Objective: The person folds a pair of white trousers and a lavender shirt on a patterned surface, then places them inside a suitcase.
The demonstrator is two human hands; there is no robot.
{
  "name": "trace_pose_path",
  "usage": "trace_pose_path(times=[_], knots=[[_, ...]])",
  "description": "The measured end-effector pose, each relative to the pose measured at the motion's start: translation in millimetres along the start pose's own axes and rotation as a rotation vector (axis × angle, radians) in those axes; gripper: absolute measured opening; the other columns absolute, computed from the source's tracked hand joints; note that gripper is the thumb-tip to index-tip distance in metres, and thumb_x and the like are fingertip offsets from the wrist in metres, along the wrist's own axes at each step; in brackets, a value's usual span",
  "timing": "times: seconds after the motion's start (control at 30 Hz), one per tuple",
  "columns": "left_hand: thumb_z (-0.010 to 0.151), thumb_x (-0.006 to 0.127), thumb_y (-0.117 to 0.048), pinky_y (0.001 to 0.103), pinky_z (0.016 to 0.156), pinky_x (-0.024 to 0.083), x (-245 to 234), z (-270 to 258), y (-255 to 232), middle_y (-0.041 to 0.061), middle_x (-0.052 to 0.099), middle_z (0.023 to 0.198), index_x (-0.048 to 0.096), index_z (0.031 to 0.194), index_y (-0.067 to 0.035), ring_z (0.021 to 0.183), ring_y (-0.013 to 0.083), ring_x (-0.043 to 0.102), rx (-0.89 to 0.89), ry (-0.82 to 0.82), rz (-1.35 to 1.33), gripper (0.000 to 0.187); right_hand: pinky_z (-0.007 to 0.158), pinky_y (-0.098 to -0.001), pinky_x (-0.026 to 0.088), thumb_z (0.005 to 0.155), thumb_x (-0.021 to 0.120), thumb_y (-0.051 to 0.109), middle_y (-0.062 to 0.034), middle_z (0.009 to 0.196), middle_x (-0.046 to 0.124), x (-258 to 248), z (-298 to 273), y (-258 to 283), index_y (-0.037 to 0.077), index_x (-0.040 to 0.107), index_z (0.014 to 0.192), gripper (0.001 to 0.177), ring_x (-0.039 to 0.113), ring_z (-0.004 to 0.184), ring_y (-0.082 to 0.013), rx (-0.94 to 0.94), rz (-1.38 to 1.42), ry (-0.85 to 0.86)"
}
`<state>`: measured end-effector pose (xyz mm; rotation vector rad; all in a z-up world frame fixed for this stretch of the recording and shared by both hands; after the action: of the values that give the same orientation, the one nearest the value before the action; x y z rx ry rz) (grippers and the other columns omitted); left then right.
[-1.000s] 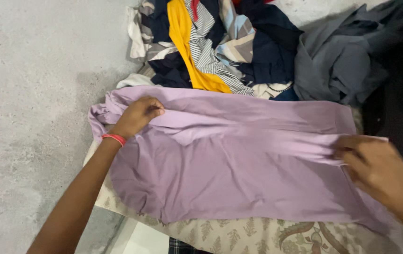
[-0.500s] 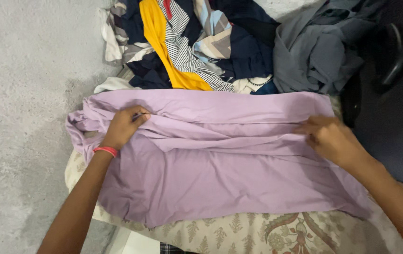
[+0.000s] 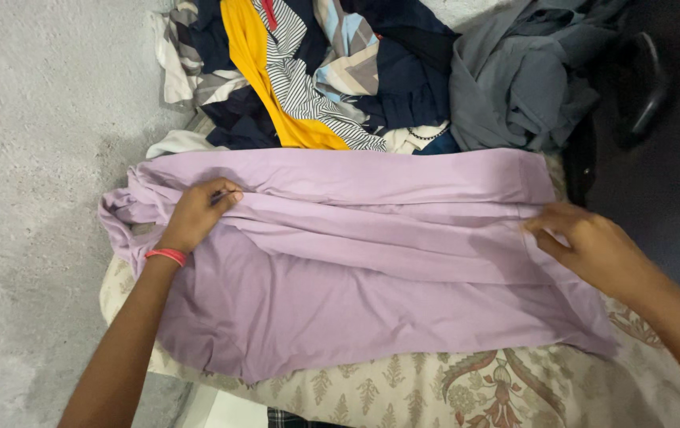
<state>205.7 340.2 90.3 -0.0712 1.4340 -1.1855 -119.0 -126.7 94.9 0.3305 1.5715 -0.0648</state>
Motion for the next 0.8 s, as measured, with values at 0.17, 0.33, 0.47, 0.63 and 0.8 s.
trace_pose_path(times=[0.17,0.33,0.47,0.63,0.8], knots=[[0.092,0.071,-0.032,0.033,0.083,0.051,-12,-4,-7,0.009,0.076,0.095,0.073,0.103,-0.002,0.088,0.0178,0.069,-0.028,0.009,0.029,0.031,0.089,-0.044,0.054,0.082,0.074,0.026,-0.0107,0.114,0.07,-5,27,37,0.012,0.075,0.113,0.034,0.069,0.102,-0.0301,-0.208,-0.07,-0.112],[0.092,0.072,-0.03,0.034,0.084,0.053,-26,6,-2,0.01,0.075,0.098,0.073,0.101,-0.002,0.09,0.0207,0.069,0.072,0.039,0.073,0.03,0.083,-0.0386,0.058,0.081,0.079,0.026,-0.0117,0.109,0.071,-16,48,-23,0.009,0.074,0.106,0.03,0.074,0.095,-0.0258,-0.104,0.229,-0.166],[0.096,0.069,-0.026,0.035,0.085,0.052,-46,34,-10,0.01,0.073,0.101,0.071,0.102,-0.003,0.092,0.0236,0.068,0.116,-0.104,0.007,0.024,0.074,-0.0449,0.058,0.086,0.083,0.026,-0.0179,0.096,0.074,-25,80,-68,0.006,0.072,0.118,0.039,0.074,0.084,-0.0363,0.18,0.31,-0.174],[0.092,0.072,-0.025,0.042,0.076,0.05,-21,78,-17,0.011,0.068,0.09,0.075,0.096,-0.009,0.086,0.0301,0.065,0.207,-0.113,0.321,0.017,0.089,-0.0438,0.057,0.076,0.088,0.034,-0.0146,0.11,0.078,-30,107,-64,0.011,0.077,0.123,0.053,0.075,0.099,-0.0316,0.29,0.111,-0.232],[0.094,0.071,-0.027,0.046,0.085,0.047,-7,83,-22,0.009,0.066,0.098,0.072,0.102,-0.011,0.102,0.0303,0.062,0.204,-0.165,0.475,0.018,0.093,-0.0455,0.057,0.08,0.085,0.034,-0.0109,0.112,0.08,-3,129,-91,0.019,0.079,0.122,0.045,0.075,0.105,-0.0321,0.374,0.034,-0.107]])
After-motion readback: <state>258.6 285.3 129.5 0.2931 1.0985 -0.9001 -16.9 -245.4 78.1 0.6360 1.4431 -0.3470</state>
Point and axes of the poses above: each hand's wrist, its own z-axis towards the middle knuckle, its own x-axis out of the palm, y = z × x, the point moved 8 cm from there along z, towards the middle knuckle
